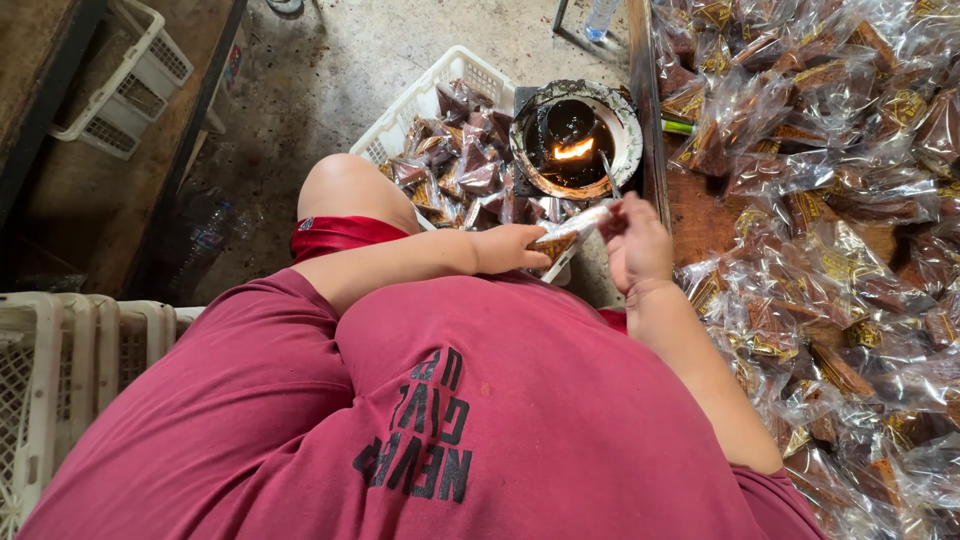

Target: Sealing plastic pastry bags by folding the top and passing it over a flame to melt the plastic together.

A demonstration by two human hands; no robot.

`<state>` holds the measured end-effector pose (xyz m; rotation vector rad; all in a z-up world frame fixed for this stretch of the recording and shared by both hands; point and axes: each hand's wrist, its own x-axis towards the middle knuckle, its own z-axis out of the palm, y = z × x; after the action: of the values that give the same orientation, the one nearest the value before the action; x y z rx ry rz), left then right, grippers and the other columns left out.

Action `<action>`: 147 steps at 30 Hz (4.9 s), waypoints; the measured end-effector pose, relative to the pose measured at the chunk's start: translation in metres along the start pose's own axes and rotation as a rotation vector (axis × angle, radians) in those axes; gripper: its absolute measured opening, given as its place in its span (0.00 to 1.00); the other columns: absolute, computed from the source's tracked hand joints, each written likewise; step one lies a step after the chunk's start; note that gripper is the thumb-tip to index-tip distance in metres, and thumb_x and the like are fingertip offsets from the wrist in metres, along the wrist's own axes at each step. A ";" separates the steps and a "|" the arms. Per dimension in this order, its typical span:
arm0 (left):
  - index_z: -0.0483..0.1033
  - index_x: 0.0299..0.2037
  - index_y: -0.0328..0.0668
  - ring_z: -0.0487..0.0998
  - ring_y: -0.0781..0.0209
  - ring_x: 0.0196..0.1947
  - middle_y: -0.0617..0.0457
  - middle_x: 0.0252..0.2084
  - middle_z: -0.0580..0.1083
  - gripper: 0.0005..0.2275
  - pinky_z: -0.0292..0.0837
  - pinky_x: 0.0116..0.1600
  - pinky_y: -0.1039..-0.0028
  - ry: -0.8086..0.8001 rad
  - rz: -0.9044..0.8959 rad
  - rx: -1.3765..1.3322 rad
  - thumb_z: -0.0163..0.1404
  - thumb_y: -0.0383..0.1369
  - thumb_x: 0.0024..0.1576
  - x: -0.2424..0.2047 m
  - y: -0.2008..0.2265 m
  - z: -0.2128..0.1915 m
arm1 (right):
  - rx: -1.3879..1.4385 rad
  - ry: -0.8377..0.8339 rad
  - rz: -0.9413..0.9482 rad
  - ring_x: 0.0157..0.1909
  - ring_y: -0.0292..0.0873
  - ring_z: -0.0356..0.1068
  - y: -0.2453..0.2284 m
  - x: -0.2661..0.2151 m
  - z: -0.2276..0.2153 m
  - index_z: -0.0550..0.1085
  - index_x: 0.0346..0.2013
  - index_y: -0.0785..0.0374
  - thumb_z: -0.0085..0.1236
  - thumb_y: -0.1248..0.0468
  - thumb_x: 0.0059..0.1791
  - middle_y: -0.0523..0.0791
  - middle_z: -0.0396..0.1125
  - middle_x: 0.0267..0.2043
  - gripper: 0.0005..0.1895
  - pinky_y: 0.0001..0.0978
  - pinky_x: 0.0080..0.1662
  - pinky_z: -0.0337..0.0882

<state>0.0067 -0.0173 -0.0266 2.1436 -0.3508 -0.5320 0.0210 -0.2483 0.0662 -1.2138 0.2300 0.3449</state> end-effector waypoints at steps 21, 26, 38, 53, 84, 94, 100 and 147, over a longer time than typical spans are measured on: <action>0.76 0.42 0.44 0.75 0.59 0.25 0.52 0.26 0.72 0.12 0.65 0.28 0.77 0.006 -0.290 -1.180 0.57 0.40 0.54 0.013 0.032 -0.018 | 0.052 0.247 -0.162 0.29 0.32 0.67 0.006 0.026 -0.011 0.73 0.50 0.50 0.54 0.54 0.57 0.39 0.67 0.32 0.09 0.14 0.30 0.70; 0.76 0.46 0.43 0.75 0.58 0.28 0.53 0.28 0.70 0.16 0.66 0.31 0.76 -0.004 -0.326 -1.271 0.58 0.44 0.54 0.022 0.026 -0.024 | -0.032 0.193 -0.179 0.30 0.33 0.69 0.017 0.038 -0.019 0.75 0.50 0.51 0.54 0.55 0.57 0.40 0.68 0.32 0.09 0.15 0.29 0.70; 0.77 0.47 0.42 0.82 0.52 0.27 0.45 0.33 0.80 0.14 0.70 0.29 0.72 -0.170 -0.140 -1.065 0.61 0.39 0.56 0.007 0.033 0.004 | -0.024 -0.036 0.121 0.34 0.37 0.74 0.027 0.024 -0.008 0.79 0.39 0.49 0.66 0.57 0.51 0.39 0.75 0.35 0.05 0.28 0.38 0.75; 0.75 0.58 0.45 0.82 0.59 0.26 0.45 0.39 0.79 0.18 0.78 0.19 0.76 0.047 -0.210 -0.952 0.59 0.38 0.59 -0.001 -0.003 -0.005 | -0.938 0.021 -0.031 0.24 0.38 0.72 0.004 0.014 -0.008 0.78 0.29 0.47 0.57 0.35 0.53 0.40 0.72 0.24 0.22 0.26 0.31 0.71; 0.38 0.77 0.73 0.43 0.35 0.77 0.41 0.80 0.38 0.54 0.40 0.79 0.52 0.168 -0.862 -0.060 0.68 0.47 0.44 0.002 0.057 -0.032 | -1.625 0.029 -0.128 0.80 0.64 0.35 -0.003 -0.003 -0.078 0.39 0.80 0.42 0.61 0.64 0.48 0.61 0.41 0.77 0.54 0.58 0.74 0.43; 0.47 0.73 0.78 0.65 0.37 0.58 0.49 0.61 0.61 0.45 0.59 0.61 0.44 0.313 -0.693 0.363 0.62 0.53 0.45 0.180 -0.227 0.085 | -1.704 0.067 -0.105 0.81 0.57 0.34 0.008 -0.006 -0.083 0.40 0.80 0.38 0.47 0.68 0.52 0.58 0.42 0.77 0.47 0.51 0.75 0.44; 0.56 0.71 0.65 0.71 0.45 0.60 0.52 0.61 0.68 0.38 0.60 0.68 0.50 0.167 0.029 0.573 0.58 0.50 0.48 0.160 -0.237 0.086 | -1.752 0.040 -0.135 0.81 0.58 0.33 0.014 -0.003 -0.093 0.40 0.80 0.37 0.46 0.69 0.51 0.57 0.40 0.77 0.47 0.52 0.74 0.45; 0.72 0.61 0.54 0.83 0.58 0.42 0.50 0.47 0.81 0.22 0.74 0.40 0.70 -0.139 -0.433 -0.607 0.51 0.50 0.60 0.030 -0.125 -0.030 | -1.207 0.388 -0.509 0.64 0.50 0.65 -0.026 0.008 -0.068 0.69 0.68 0.53 0.59 0.63 0.53 0.52 0.65 0.64 0.27 0.38 0.61 0.67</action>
<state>0.0548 0.0630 -0.1201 1.5875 0.1963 -0.9047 0.0386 -0.3188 0.0630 -2.4650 0.0103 -0.2757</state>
